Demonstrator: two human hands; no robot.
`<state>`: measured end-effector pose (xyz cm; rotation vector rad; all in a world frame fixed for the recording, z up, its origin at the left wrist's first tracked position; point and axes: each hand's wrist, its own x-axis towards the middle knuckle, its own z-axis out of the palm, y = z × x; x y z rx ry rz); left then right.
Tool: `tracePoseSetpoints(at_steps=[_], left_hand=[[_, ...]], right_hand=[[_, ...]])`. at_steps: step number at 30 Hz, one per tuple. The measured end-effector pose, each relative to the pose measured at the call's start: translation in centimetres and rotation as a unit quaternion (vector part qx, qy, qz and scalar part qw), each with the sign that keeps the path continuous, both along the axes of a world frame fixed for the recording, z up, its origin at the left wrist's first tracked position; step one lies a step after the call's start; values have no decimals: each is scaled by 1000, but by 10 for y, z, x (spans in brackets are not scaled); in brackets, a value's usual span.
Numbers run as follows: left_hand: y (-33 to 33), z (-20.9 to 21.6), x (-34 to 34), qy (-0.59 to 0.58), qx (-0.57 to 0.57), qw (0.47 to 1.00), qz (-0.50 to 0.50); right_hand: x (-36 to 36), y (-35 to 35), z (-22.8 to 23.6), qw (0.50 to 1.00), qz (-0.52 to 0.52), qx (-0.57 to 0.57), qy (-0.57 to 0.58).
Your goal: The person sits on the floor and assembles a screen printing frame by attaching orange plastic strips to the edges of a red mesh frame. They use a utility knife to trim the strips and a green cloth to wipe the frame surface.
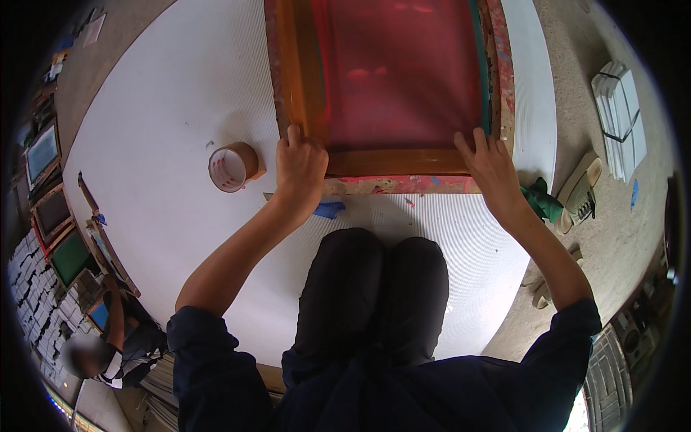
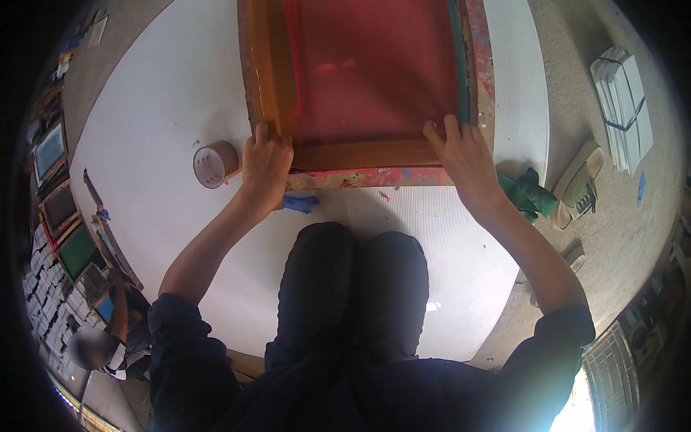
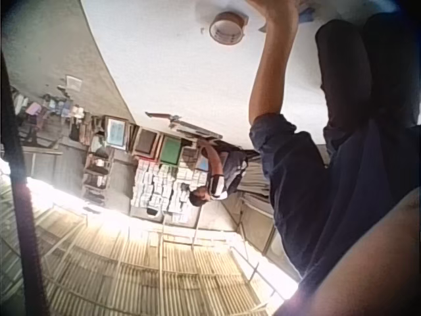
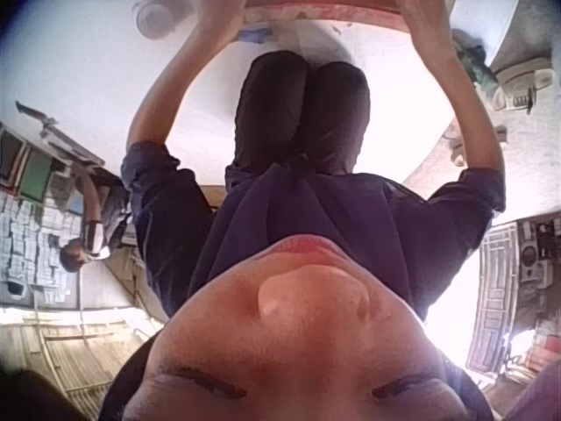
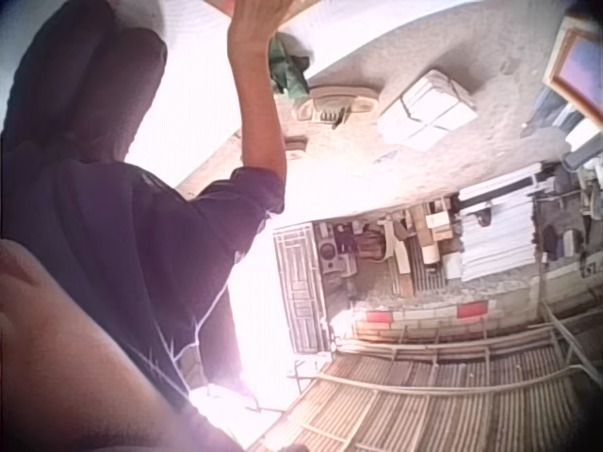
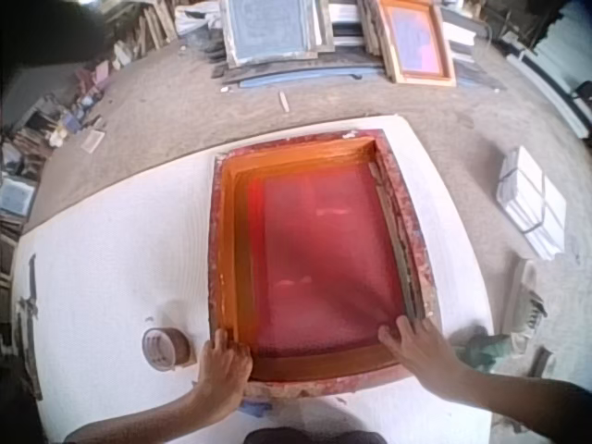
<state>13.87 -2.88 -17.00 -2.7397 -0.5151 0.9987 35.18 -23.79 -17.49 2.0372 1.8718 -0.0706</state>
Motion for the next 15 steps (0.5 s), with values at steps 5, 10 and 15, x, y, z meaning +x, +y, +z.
tracePoseSetpoints(at_steps=[5, 10, 15], left_hand=[[0, 4, 2, 11, -12, 1000, 1], [0, 3, 3, 13, -14, 1000, 8], [0, 4, 5, 24, -22, 999, 15]], right_hand=[[-1, 1, 1, 1000, -11, -17, 6], [0, 1, -1, 1000, -5, -20, -1], [0, 2, -1, 1000, -6, -30, -5]])
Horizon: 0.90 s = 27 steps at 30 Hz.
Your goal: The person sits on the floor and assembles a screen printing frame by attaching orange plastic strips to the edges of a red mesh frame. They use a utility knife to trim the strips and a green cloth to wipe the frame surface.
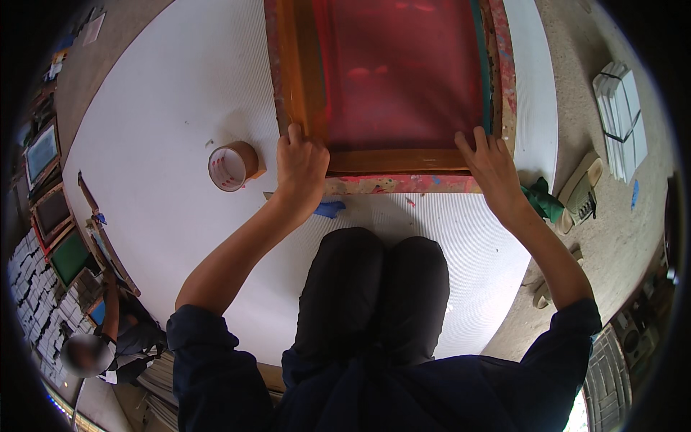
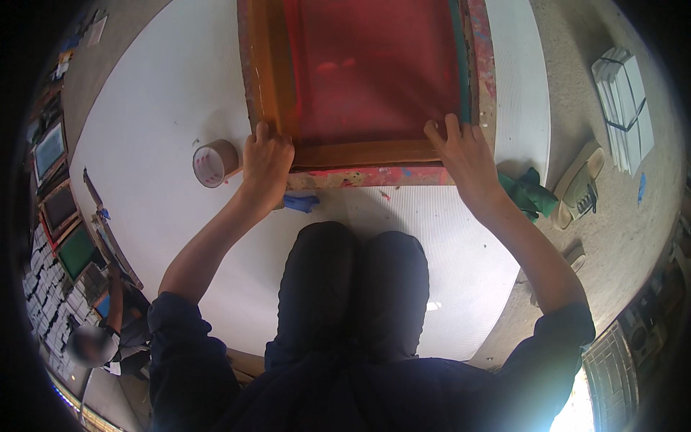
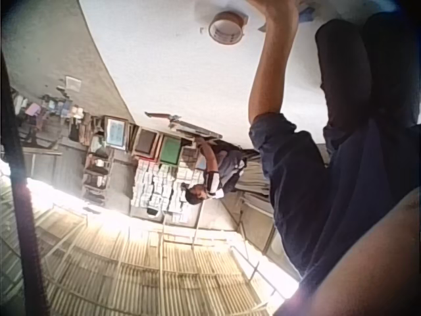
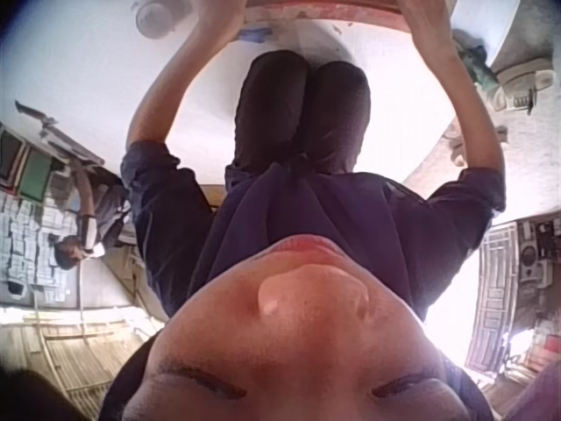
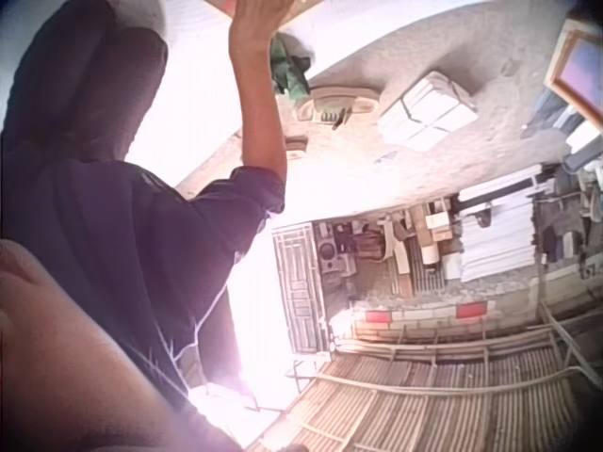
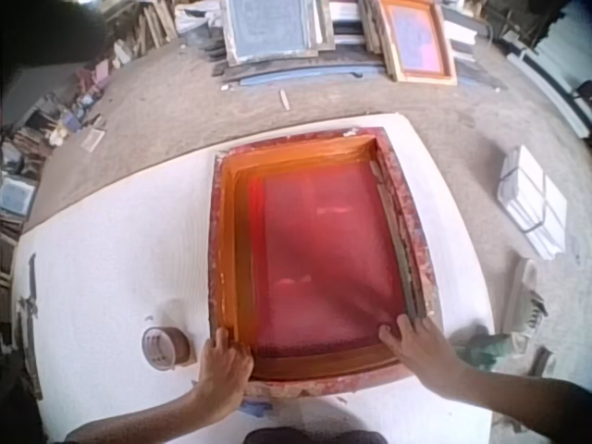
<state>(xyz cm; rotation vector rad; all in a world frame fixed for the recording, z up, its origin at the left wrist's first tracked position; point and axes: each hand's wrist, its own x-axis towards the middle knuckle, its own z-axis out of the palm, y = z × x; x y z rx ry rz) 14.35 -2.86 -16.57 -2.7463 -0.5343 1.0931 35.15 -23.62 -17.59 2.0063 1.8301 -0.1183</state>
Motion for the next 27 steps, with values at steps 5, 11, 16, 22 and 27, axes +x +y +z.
tracePoseSetpoints(at_steps=[5, 11, 16, 22, 27], left_hand=[[-1, 0, -1, -4, 8, 1000, -4], [-1, 0, 1, 17, 11, 1000, -13], [-3, -4, 0, 21, 26, 999, -24], [-5, -11, -7, -4, 67, 996, -58], [-6, -10, -5, 4, 56, 997, -53]], right_hand=[[0, 1, 1, 1000, -2, 2, 10], [0, 2, 0, 1000, 0, -12, 3], [0, 1, -5, 1000, 3, 0, -12], [1, 2, -6, 1000, 2, -5, -8], [0, 4, -2, 1000, 10, -23, -15]])
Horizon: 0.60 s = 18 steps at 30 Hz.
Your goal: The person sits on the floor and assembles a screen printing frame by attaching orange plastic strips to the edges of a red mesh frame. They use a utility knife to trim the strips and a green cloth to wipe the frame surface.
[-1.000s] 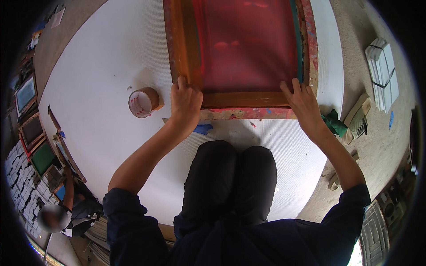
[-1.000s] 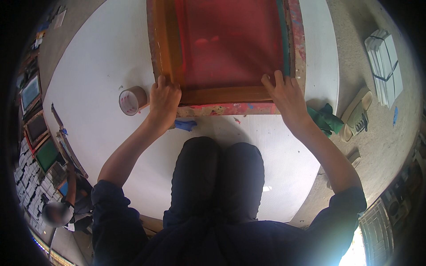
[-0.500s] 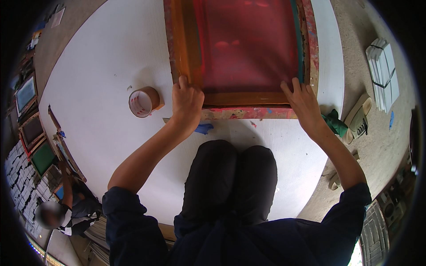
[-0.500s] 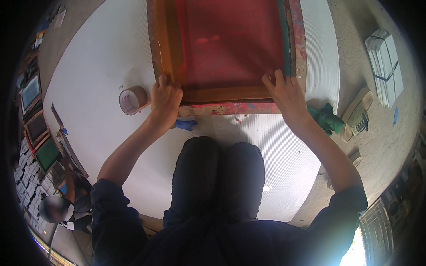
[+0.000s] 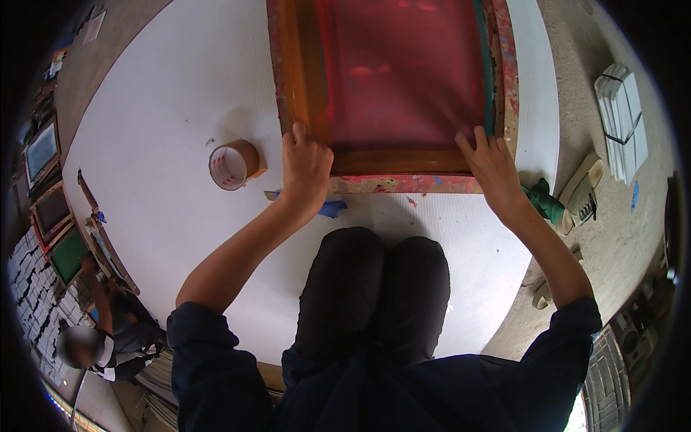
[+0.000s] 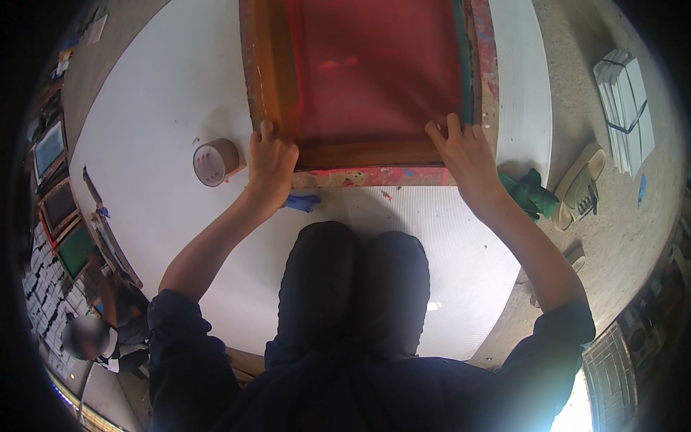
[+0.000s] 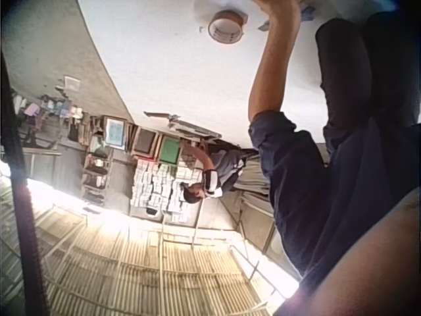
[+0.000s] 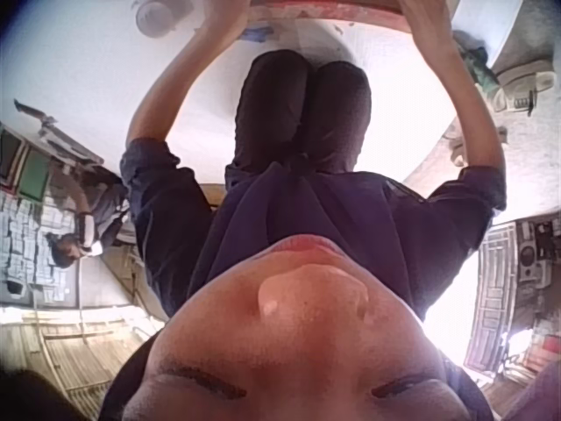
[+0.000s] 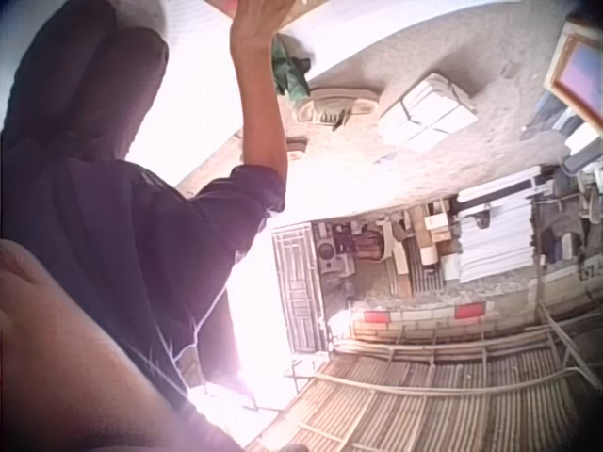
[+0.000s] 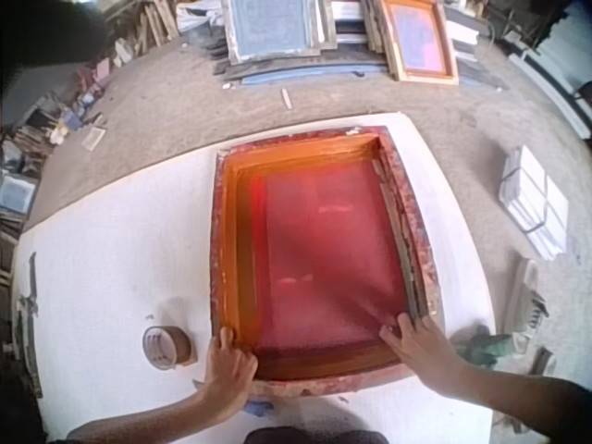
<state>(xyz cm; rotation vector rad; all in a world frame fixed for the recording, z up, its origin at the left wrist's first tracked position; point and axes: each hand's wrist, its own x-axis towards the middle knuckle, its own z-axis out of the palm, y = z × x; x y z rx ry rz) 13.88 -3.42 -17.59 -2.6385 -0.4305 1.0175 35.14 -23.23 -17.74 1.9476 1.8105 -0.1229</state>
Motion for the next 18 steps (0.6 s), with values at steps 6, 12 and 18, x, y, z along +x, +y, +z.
tracePoseSetpoints(at_steps=[6, 12, 18], left_hand=[[0, 0, 2, 15, -3, 1000, 0], [-2, -5, 1, -1, 19, 1000, -15], [-1, -4, 2, 11, 16, 1000, -17]], right_hand=[[0, 0, 1, 1000, -10, 2, 17], [1, 0, -1, 999, -18, 3, 34], [2, -2, -7, 999, -22, 1, 35]])
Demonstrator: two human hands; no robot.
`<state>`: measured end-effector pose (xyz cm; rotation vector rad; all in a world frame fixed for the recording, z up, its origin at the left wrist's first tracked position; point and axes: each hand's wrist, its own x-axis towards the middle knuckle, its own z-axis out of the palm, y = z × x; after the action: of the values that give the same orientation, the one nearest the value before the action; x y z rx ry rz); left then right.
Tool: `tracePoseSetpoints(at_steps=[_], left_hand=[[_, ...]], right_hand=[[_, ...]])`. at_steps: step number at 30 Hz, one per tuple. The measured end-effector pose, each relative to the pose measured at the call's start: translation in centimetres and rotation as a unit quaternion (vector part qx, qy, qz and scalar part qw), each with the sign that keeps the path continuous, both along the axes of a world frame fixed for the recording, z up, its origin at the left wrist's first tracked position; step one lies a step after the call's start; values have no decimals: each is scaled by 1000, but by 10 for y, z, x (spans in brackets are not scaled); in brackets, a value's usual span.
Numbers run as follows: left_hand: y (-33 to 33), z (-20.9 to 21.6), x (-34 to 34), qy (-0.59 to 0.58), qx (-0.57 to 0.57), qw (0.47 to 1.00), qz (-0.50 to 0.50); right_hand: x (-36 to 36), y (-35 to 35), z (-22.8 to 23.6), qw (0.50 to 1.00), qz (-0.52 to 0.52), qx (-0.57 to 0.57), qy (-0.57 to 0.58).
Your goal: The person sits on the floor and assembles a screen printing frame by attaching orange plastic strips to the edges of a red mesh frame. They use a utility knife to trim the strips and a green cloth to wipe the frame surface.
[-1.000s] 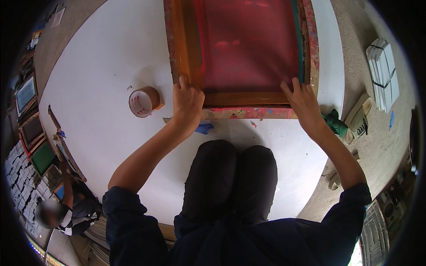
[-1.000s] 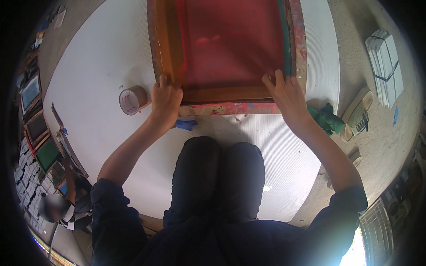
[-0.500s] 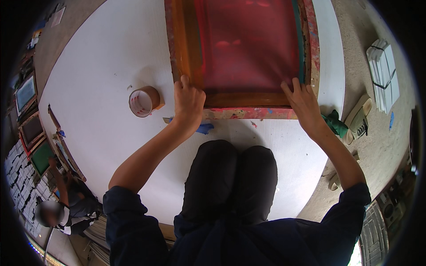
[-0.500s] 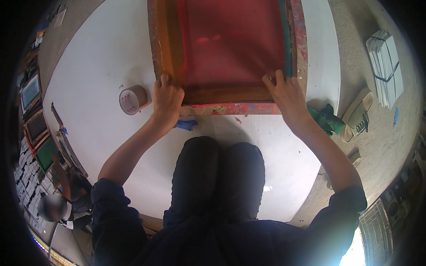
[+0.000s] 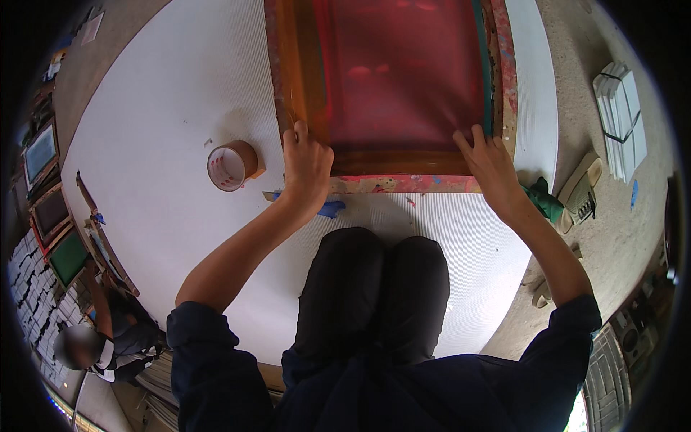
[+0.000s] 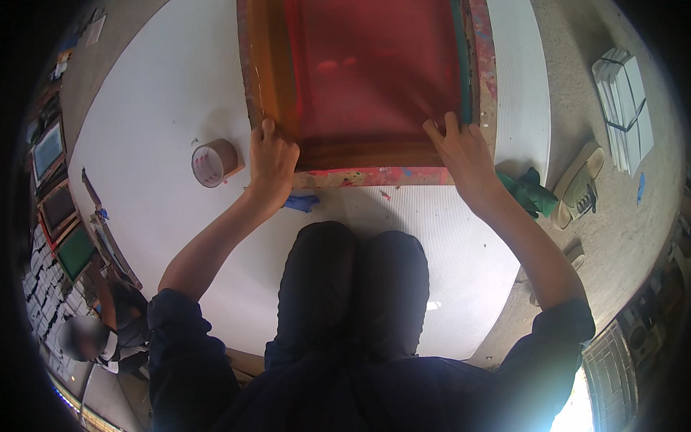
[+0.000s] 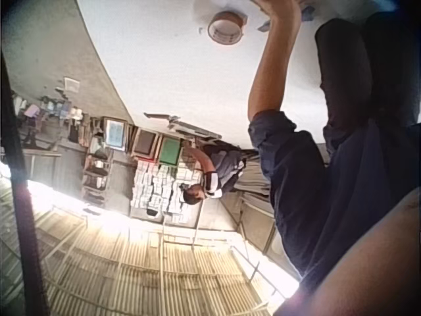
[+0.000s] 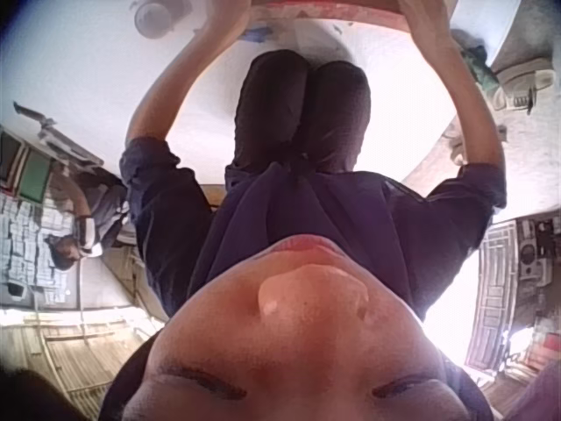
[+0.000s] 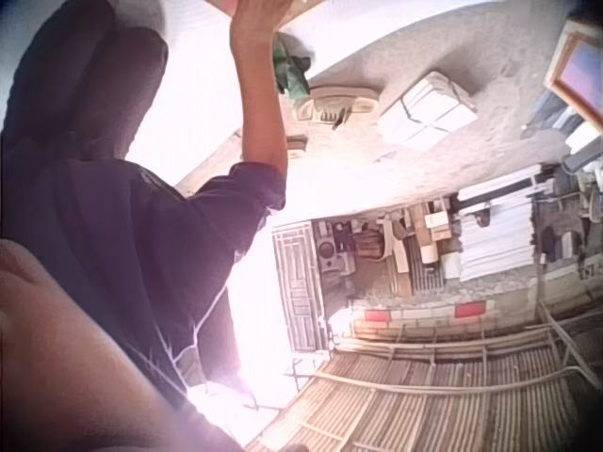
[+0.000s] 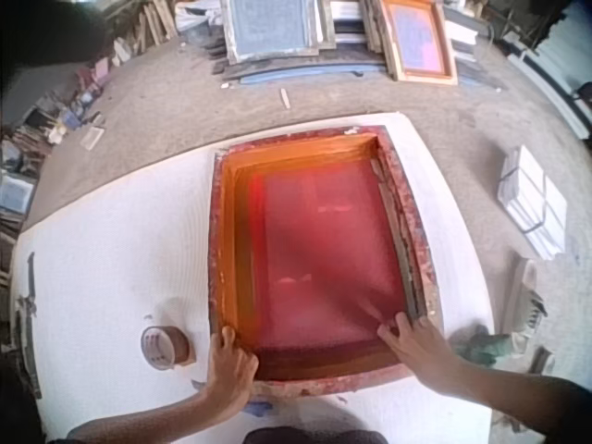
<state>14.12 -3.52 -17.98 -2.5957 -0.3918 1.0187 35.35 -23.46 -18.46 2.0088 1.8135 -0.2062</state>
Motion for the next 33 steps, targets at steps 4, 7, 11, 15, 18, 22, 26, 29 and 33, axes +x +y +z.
tracePoseSetpoints(at_steps=[4, 7, 11, 15, 18, 22, 26, 29, 33], left_hand=[[0, 1, 0, 20, -1, 1000, -2], [0, 6, 1, 41, -8, 999, -7], [2, 11, 6, 73, -23, 997, -18], [1, 10, 6, 93, 0, 995, -40], [0, 9, 4, 117, 27, 990, -71], [0, 10, -1, 63, 69, 989, -119], [11, 16, 10, 33, 43, 997, -52], [16, 10, -2, -48, 22, 997, -47], [29, 27, -30, -269, -148, 946, 105]], right_hand=[[0, 1, -1, 1000, 2, -14, 2], [0, 2, 0, 1000, 5, -21, 0], [-1, 2, -1, 1000, 4, -21, -2], [3, 5, -2, 998, 25, -34, -42], [2, 10, 6, 998, 31, -31, -49], [3, 7, 5, 998, 19, -8, -54], [3, 6, 8, 998, 11, 8, -65], [6, 3, 8, 998, 7, 18, -52], [3, 2, 29, 993, -94, 40, 65]])
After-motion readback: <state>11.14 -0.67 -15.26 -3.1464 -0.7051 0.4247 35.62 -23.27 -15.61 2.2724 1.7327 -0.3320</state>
